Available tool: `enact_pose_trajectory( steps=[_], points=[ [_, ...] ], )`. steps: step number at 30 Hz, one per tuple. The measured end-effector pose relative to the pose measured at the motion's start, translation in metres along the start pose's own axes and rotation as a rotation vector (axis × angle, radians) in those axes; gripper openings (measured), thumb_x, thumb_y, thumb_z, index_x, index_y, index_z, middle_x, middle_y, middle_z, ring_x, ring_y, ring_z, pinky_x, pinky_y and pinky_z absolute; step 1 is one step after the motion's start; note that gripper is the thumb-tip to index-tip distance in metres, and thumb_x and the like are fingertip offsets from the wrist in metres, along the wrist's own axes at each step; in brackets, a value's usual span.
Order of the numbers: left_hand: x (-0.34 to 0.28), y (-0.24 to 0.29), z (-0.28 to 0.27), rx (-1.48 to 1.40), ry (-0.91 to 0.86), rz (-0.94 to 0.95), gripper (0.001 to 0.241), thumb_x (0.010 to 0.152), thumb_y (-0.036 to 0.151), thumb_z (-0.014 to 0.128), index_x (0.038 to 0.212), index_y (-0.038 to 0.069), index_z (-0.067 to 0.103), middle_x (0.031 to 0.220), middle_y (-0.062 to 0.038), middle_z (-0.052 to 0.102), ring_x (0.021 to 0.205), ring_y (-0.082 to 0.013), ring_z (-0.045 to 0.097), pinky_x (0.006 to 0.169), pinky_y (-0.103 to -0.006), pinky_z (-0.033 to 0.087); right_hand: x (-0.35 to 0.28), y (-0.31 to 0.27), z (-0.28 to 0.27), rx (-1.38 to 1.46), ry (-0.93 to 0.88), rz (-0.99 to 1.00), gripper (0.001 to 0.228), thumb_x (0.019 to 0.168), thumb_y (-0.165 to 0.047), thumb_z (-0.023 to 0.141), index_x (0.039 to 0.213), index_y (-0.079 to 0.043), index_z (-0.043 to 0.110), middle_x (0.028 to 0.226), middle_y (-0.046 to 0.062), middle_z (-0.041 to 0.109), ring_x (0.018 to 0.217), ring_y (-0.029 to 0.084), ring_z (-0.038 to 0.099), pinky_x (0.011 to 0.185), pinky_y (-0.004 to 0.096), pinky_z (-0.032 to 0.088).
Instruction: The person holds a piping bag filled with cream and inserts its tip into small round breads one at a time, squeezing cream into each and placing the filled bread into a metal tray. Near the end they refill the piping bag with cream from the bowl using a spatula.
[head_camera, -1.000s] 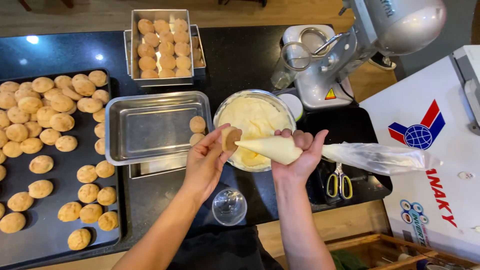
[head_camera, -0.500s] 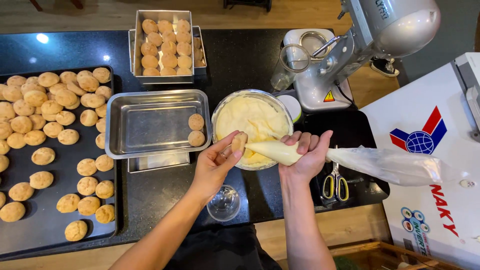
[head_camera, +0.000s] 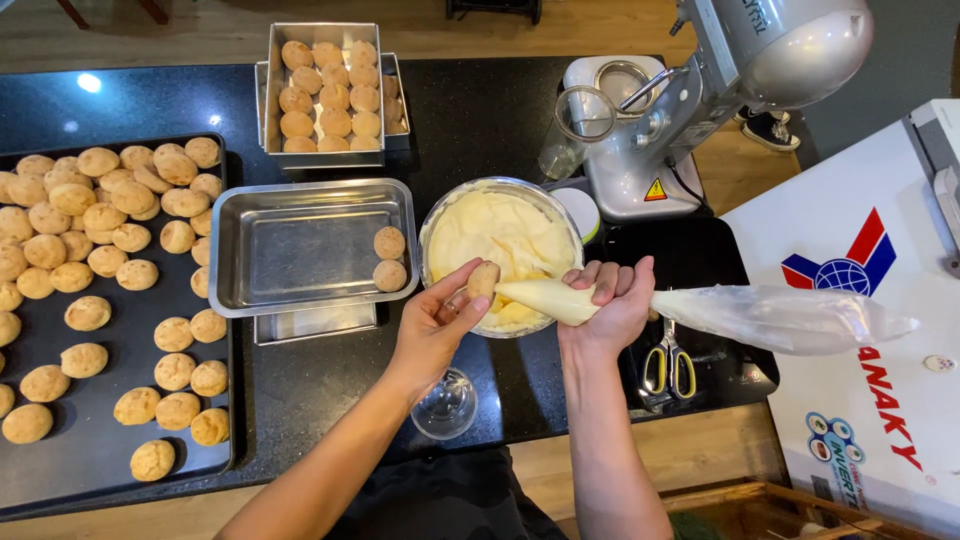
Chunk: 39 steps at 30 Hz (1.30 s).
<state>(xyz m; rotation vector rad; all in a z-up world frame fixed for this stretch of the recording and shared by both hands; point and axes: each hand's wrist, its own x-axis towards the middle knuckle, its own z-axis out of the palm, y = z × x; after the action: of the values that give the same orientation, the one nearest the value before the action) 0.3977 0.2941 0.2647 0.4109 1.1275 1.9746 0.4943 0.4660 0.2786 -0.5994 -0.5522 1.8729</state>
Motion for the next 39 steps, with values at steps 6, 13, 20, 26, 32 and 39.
enact_pose_trajectory(
  steps=[6, 13, 20, 26, 32, 39],
  points=[
    [0.003, -0.004, -0.001, -0.01, 0.003, -0.005, 0.056, 0.094, 0.003, 0.069, 0.148, -0.002, 0.052, 0.141, -0.013, 0.062, 0.129, -0.0171, 0.057, 0.11, -0.0292, 0.046, 0.004, 0.003, -0.008, 0.01, 0.01, 0.012, 0.059, 0.109, -0.037, 0.043, 0.056, -0.019, 0.026, 0.048, 0.001, 0.032, 0.051, 0.02, 0.043, 0.06, 0.039, 0.047],
    [0.003, -0.007, -0.002, 0.0, 0.007, -0.003, 0.056, 0.094, 0.003, 0.069, 0.147, -0.002, 0.052, 0.142, -0.013, 0.062, 0.131, -0.0173, 0.057, 0.111, -0.0295, 0.045, 0.003, 0.004, -0.009, 0.022, 0.027, 0.017, 0.059, 0.109, -0.036, 0.045, 0.056, -0.019, 0.026, 0.048, 0.001, 0.032, 0.051, 0.02, 0.043, 0.06, 0.039, 0.046],
    [0.009, -0.013, -0.003, 0.016, 0.038, -0.017, 0.057, 0.093, 0.006, 0.072, 0.146, -0.002, 0.055, 0.139, -0.013, 0.065, 0.127, -0.0163, 0.059, 0.109, -0.0289, 0.046, 0.004, 0.005, -0.009, 0.022, 0.067, 0.019, 0.057, 0.107, -0.038, 0.047, 0.057, -0.019, 0.027, 0.049, 0.001, 0.033, 0.052, 0.02, 0.045, 0.06, 0.039, 0.047],
    [0.017, -0.024, -0.011, 0.146, 0.125, -0.066, 0.056, 0.085, 0.008, 0.08, 0.137, -0.002, 0.062, 0.125, -0.013, 0.073, 0.111, -0.014, 0.069, 0.099, -0.0268, 0.055, 0.006, 0.004, -0.011, 0.043, 0.097, 0.049, 0.055, 0.109, -0.036, 0.049, 0.063, -0.018, 0.028, 0.054, 0.001, 0.036, 0.059, 0.018, 0.046, 0.064, 0.036, 0.047],
    [0.021, -0.037, -0.019, 0.174, 0.117, -0.039, 0.053, 0.082, 0.006, 0.083, 0.131, -0.005, 0.067, 0.118, -0.014, 0.076, 0.105, -0.0145, 0.072, 0.094, -0.0269, 0.058, 0.01, 0.005, -0.011, -0.049, 0.088, 0.066, 0.053, 0.106, -0.035, 0.049, 0.06, -0.018, 0.028, 0.051, 0.0, 0.033, 0.053, 0.019, 0.043, 0.057, 0.036, 0.044],
    [0.022, -0.043, -0.021, 0.163, 0.115, -0.049, 0.052, 0.082, 0.006, 0.083, 0.131, -0.005, 0.067, 0.119, -0.014, 0.075, 0.105, -0.0141, 0.072, 0.094, -0.0265, 0.058, 0.012, 0.008, -0.014, -0.063, 0.076, 0.062, 0.052, 0.106, -0.033, 0.048, 0.06, -0.018, 0.029, 0.049, 0.0, 0.031, 0.05, 0.018, 0.041, 0.055, 0.035, 0.041]
  ],
)
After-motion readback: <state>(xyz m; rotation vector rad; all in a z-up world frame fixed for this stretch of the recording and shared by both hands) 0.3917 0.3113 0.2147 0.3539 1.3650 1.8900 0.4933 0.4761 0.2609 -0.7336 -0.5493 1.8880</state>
